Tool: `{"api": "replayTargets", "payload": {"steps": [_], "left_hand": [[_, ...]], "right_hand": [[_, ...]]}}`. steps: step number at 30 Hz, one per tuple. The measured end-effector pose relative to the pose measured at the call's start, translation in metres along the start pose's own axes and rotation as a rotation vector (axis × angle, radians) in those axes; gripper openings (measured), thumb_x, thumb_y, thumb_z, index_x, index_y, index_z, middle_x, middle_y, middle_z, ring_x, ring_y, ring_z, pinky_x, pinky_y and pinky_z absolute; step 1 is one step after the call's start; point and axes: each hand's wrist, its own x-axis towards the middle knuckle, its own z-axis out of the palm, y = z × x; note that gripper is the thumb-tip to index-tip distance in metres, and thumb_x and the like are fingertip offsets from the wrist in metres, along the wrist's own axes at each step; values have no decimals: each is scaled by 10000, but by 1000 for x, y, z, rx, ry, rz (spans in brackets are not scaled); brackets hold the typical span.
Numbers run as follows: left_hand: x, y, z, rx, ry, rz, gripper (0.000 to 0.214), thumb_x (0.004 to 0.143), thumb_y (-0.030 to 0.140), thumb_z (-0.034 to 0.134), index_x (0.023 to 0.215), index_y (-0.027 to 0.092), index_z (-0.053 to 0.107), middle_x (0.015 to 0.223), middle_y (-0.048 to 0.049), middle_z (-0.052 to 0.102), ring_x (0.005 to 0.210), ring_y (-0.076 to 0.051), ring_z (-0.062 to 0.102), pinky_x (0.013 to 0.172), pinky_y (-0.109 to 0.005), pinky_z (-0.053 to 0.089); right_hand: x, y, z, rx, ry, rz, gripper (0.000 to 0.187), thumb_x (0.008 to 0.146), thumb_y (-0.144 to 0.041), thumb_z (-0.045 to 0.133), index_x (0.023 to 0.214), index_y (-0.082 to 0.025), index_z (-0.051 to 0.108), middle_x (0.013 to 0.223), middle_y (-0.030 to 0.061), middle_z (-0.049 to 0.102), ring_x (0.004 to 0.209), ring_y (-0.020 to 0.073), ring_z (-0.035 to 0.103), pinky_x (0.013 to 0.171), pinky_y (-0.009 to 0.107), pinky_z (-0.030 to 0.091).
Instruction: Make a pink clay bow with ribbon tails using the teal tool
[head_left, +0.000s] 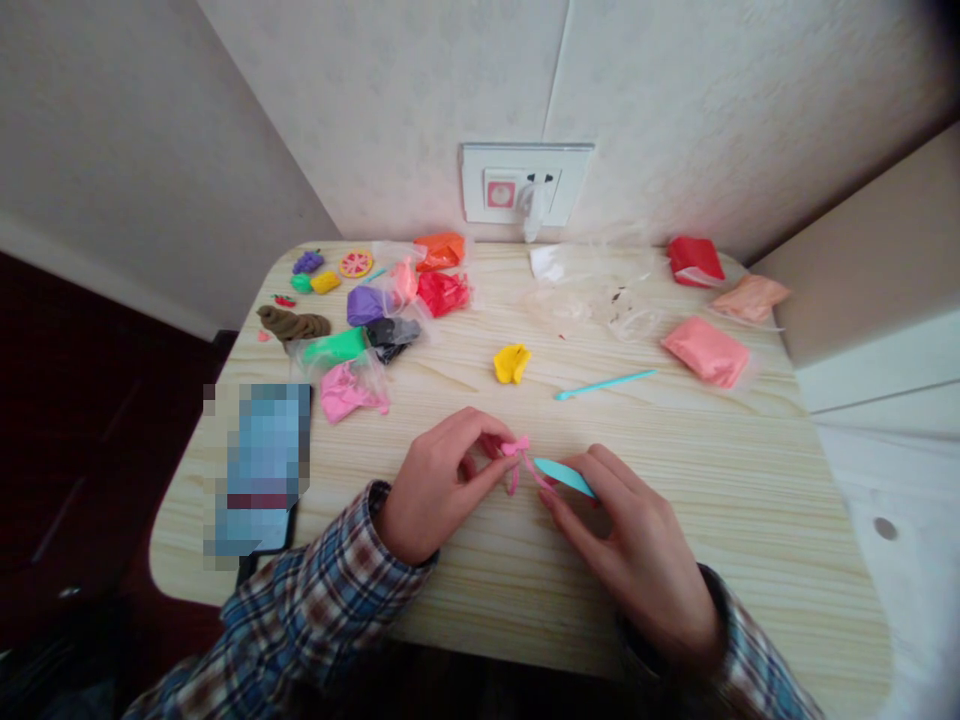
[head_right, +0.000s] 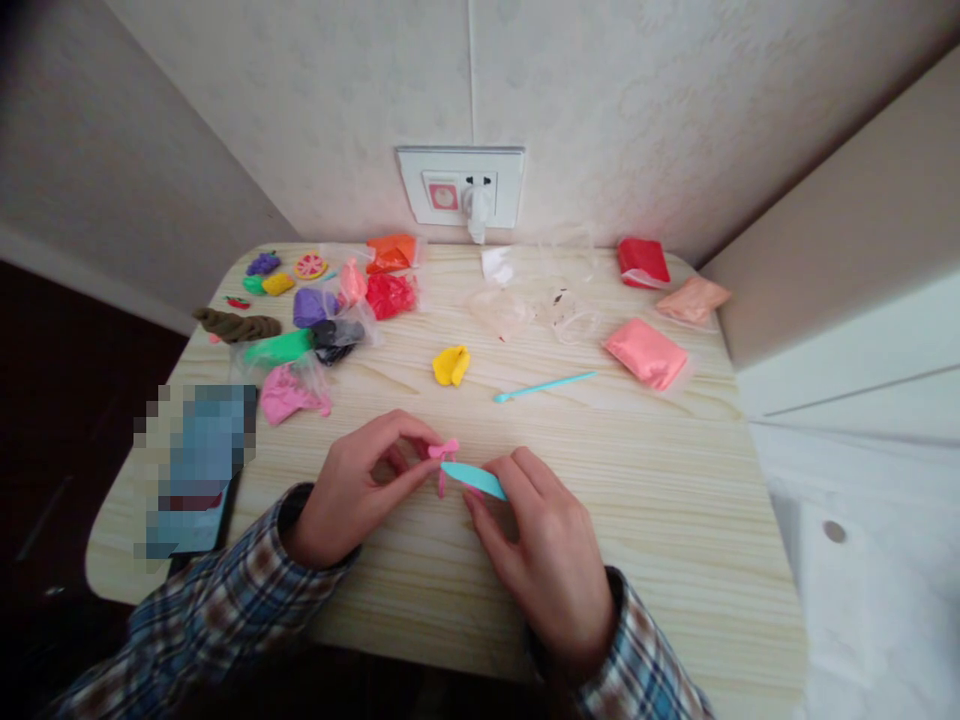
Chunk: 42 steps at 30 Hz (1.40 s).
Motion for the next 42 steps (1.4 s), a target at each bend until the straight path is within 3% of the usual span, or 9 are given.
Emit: {"api": "replayTargets", "payload": {"steps": [6,11,16,20,29,32,35,38,42], "left_hand": [[2,-6,-1,278,83,166,63,823,191,623,868,148,614,880,-42,620,892,-184,539,777,-309,468],[2,-10,-1,308,98,175,71,809,169,639,870,146,613,894,-39,615,906,-187,521,815,-315,431],[2,-12,-1,296,82,160,67,814,180,636,869,152,612,896,-36,613,912,-187,517,819,-317,426],[2,-12,-2,286,79,149,73,807,180,644,867,153,613,888,-35,616,903,-191,520,809,-320,428],[4,-12,-5,233,61,122,88,800,164,646,883,145,624,898,-46,632,910,-195,542,812,-320,440],[5,-11,-7,225,48,124,98,802,154,639,899,146,629,910,-48,634,920,-196,542,820,-322,443],[5,-11,-8,220,36,126,93,810,150,627,903,152,635,912,-45,638,923,-193,547,827,-324,448],[6,-12,-8,203,25,120,91,809,139,625,897,149,646,908,-44,642,922,-186,557,830,-317,457],[6,-13,-9,179,6,107,103,812,128,616,901,161,656,892,-35,641,886,-170,574,796,-296,474]], "right_hand": [[-6,5,-3,27,128,67,309,872,-404,484,1097,-195,450,859,35,617,756,161,610,637,256,472],[-9,7,-5,36,167,78,105,922,-279,353,954,-215,430,745,1,588,618,127,574,548,231,430],[-6,8,-9,19,154,-16,161,931,-223,333,853,-223,474,785,13,561,711,129,559,632,239,426],[-5,9,-10,5,133,-57,212,938,-230,327,884,-217,531,854,26,564,770,125,564,687,245,426],[-7,11,-5,25,282,207,199,930,-358,329,963,-204,451,659,-6,575,544,123,561,498,231,409],[-6,11,-5,17,271,169,171,931,-321,337,899,-213,467,650,-14,573,527,113,548,491,222,403],[-4,10,-6,-21,216,35,151,914,-252,398,851,-212,529,709,-4,579,611,109,565,550,216,426],[-5,11,-6,-55,212,-72,144,883,-198,446,901,-205,588,814,21,587,722,122,579,621,224,453],[-8,12,-5,-70,209,-90,212,868,-175,451,1003,-210,612,853,36,585,736,138,586,605,244,471]]}}
